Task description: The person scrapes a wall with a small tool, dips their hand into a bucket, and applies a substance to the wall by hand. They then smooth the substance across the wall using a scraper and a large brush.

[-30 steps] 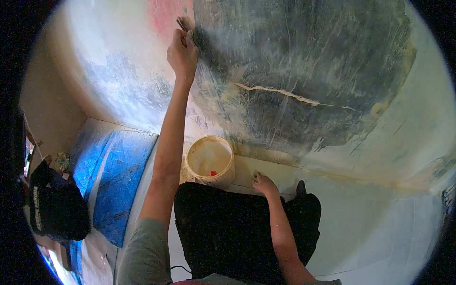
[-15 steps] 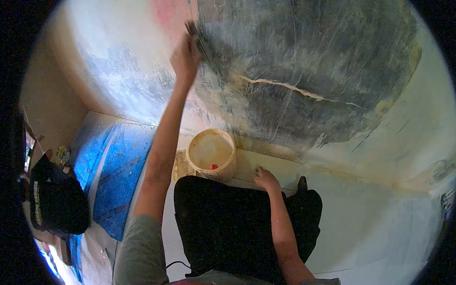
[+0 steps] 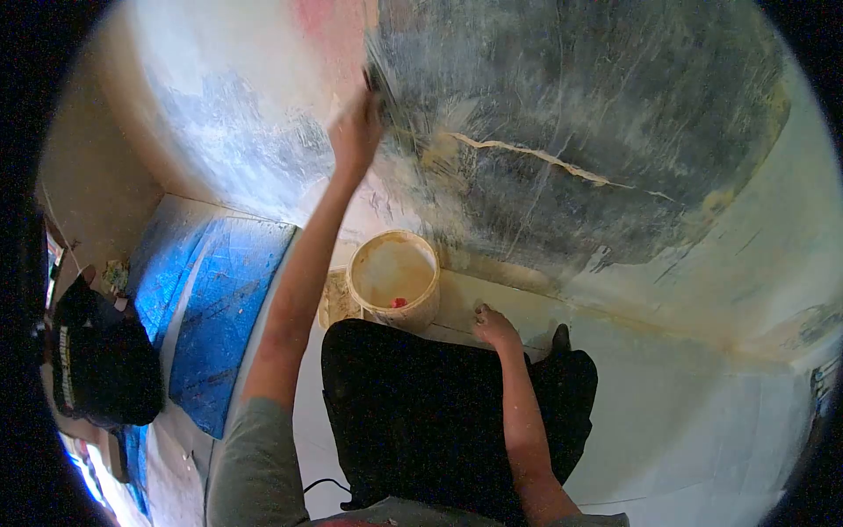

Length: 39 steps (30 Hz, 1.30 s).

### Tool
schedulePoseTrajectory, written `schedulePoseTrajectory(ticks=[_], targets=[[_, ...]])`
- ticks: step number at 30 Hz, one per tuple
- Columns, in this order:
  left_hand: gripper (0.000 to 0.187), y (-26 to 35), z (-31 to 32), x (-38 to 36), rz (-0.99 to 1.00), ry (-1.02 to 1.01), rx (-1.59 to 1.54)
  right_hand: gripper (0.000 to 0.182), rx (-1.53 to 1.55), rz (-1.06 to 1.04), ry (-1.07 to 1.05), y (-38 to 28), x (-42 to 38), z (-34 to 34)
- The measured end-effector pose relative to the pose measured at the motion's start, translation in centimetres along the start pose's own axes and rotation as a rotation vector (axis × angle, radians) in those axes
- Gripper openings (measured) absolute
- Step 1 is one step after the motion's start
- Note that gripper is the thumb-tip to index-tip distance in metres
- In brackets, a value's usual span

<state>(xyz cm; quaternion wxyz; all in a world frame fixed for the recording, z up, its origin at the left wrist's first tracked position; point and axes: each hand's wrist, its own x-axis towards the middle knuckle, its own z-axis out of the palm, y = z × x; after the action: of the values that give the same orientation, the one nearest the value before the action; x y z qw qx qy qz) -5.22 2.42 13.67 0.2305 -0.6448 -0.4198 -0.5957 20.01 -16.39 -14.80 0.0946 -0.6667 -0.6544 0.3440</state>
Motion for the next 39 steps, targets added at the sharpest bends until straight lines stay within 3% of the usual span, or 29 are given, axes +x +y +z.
schedulePoseTrajectory(ticks=[2, 4, 5, 7, 12, 15, 17, 18, 21, 23, 25, 26, 30, 33, 36, 38, 39], targets=[[0.006, 0.3, -0.8, 5.1, 0.022, 0.057, -0.009, 0.041, -0.006, -0.02, 0.01, 0.2, 0.1, 0.1], [0.006, -0.3, 0.0, 5.4, 0.064, 0.145, -0.024, 0.04, -0.021, 0.004, -0.003, 0.0, 0.0, 0.0], [0.006, -0.3, 0.1, 4.7, 0.065, 0.141, -0.024, 0.04, -0.035, 0.024, -0.01, -0.1, 0.0, 0.0], [0.008, -0.5, 0.4, 1.6, -0.116, 0.08, -0.109, 0.043, -0.038, 0.029, -0.057, -1.0, -0.3, -0.6], [0.017, -1.6, -0.6, -4.9, -0.028, -0.101, -0.007, 0.048, -0.062, 0.068, -0.117, -2.6, -1.7, -1.9], [0.02, -1.9, -0.8, -2.1, 0.043, -0.054, 0.032, 0.042, -0.018, 0.069, -0.041, -1.4, -1.1, -1.0], [0.01, -0.6, -1.5, 2.9, -0.074, 0.033, -0.001, 0.041, -0.062, 0.046, -0.033, -1.0, -0.7, -0.7], [0.018, -0.5, -1.4, 5.3, -0.055, 0.108, -0.033, 0.041, -0.06, 0.051, -0.037, -1.0, -0.6, -0.7], [0.02, 0.0, -0.7, 6.9, -0.044, 0.209, -0.107, 0.051, -0.095, 0.092, -0.173, -1.6, -0.5, -1.3], [0.005, -0.5, 0.1, 4.2, -0.145, 0.181, -0.12, 0.051, -0.065, 0.107, -0.193, -2.7, -1.3, -2.1], [0.009, -1.1, 0.4, -0.4, -0.124, 0.103, -0.073, 0.051, -0.082, 0.094, -0.2, -1.1, 0.1, -1.0], [0.02, -2.1, 0.7, -3.3, -0.1, -0.002, -0.053, 0.051, -0.097, 0.083, -0.205, -0.5, 0.5, -0.6], [0.011, -2.2, -1.1, -5.1, -0.014, -0.166, -0.054, 0.053, -0.036, 0.105, -0.2, -2.4, -0.9, -2.1], [0.007, -0.4, -1.2, 0.7, -0.008, -0.028, -0.084, 0.055, -0.111, 0.079, -0.161, -1.0, -0.2, -1.0], [0.011, 0.4, -0.4, 6.2, 0.063, 0.092, -0.126, 0.057, 0.014, 0.089, -0.155, -0.8, -0.1, -0.7], [0.016, 0.5, 0.0, 6.1, 0.136, 0.185, -0.16, 0.056, -0.016, 0.091, -0.168, -1.1, -0.3, -0.9], [0.016, 0.4, 0.2, 5.0, 0.04, 0.154, -0.181, 0.056, -0.01, 0.092, -0.169, -1.1, -0.2, -0.8]])
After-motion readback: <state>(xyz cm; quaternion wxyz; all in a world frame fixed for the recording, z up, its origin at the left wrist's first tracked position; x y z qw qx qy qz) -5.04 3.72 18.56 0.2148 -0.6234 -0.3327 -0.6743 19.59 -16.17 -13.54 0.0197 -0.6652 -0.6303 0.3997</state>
